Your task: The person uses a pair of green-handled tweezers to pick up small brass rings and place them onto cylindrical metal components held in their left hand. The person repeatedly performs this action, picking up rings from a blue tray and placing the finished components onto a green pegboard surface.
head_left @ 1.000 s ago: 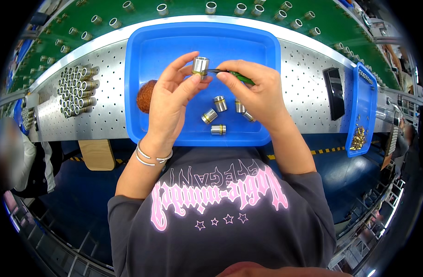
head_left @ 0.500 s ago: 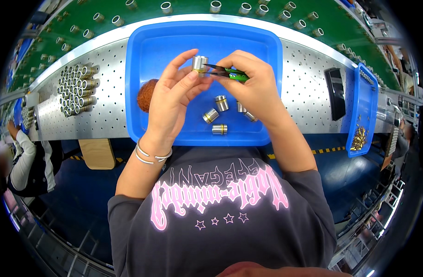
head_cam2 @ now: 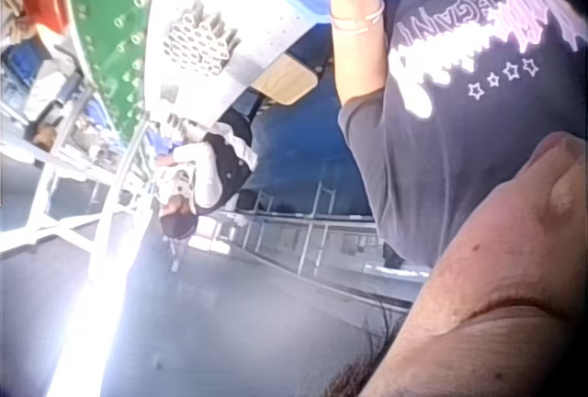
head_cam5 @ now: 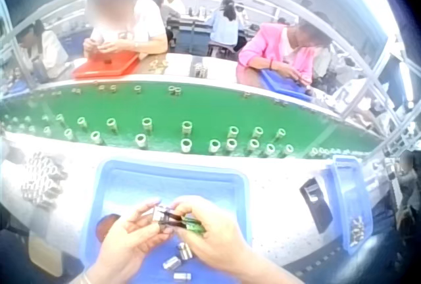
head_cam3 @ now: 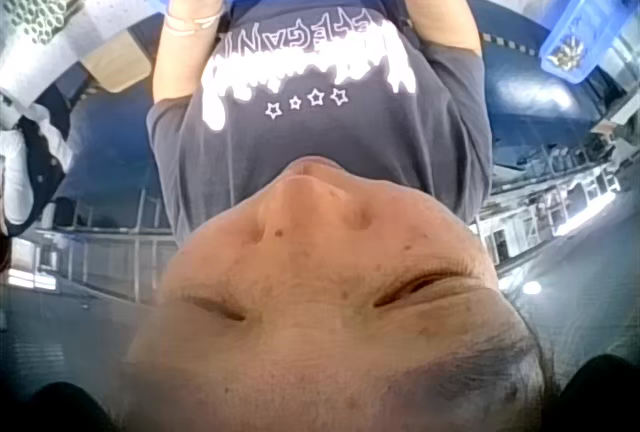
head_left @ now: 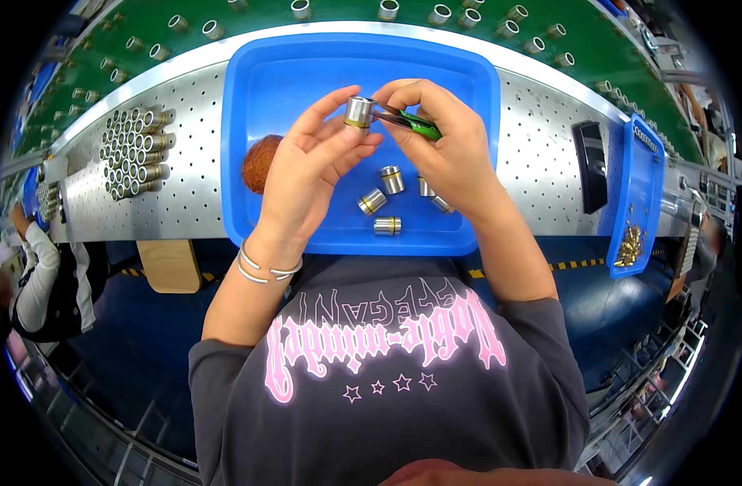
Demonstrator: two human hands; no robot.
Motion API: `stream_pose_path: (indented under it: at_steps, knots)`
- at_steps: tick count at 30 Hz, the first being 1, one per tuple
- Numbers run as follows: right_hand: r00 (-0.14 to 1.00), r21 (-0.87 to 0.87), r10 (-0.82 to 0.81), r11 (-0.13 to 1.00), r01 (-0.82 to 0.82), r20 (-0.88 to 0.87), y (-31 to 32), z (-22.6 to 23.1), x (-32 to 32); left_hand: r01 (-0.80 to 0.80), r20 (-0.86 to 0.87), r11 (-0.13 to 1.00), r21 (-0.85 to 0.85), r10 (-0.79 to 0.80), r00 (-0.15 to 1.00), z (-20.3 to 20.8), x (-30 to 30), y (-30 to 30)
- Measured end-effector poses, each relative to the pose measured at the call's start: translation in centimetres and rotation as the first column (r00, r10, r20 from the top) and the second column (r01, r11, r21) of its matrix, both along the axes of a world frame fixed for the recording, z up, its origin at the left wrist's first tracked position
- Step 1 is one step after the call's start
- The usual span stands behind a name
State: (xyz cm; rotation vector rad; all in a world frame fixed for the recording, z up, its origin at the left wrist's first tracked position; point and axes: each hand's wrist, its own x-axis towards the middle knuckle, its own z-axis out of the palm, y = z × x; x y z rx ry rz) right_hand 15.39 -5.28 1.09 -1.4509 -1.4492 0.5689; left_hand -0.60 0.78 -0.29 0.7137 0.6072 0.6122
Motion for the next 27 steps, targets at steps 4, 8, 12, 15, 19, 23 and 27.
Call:
stream_pose_path:
  at_steps: [4, 8, 12, 15, 19, 23, 27]
  knots:
    - [0.997, 0.052, -0.018, 0.999, 0.014, 0.073, 0.1, -0.5, 0.0, 0.0, -0.059, 0.991, 0.135, 0.008, 0.998, -0.3, 0.4, -0.3]
    - [0.986, 0.119, -0.031, 0.993, 0.011, 0.165, 0.1, -0.5, 0.1, 0.027, -0.115, 0.98, 0.199, -0.004, 0.993, -0.2, 0.7, -0.3]
    - [0.979, 0.142, -0.038, 0.99, 0.01, 0.2, -0.2, -0.3, 0.2, 0.046, -0.135, 0.953, 0.299, -0.006, 0.991, -0.5, 0.6, -0.7]
    - [0.986, 0.118, -0.039, 0.993, 0.02, 0.164, -0.5, 0.1, 0.1, 0.052, -0.129, 0.945, 0.323, -0.01, 0.992, -0.5, 0.6, -0.8]
    - [0.99, 0.066, -0.079, 0.995, 0.072, 0.117, -0.8, 0.6, 0.5, 0.076, -0.116, 0.945, 0.318, -0.041, 0.992, -0.4, 0.5, -0.8]
    - [0.973, 0.105, -0.168, 0.983, 0.153, 0.161, -0.6, 0.2, 1.2, 0.066, -0.121, 0.965, 0.253, -0.037, 0.992, 0.1, 0.4, -0.7]
    - [0.978, 0.157, -0.175, 0.975, 0.157, 0.111, -0.9, 1.1, 0.7, -0.006, -0.101, 0.987, 0.158, 0.022, 0.995, 0.4, 0.6, -0.6]
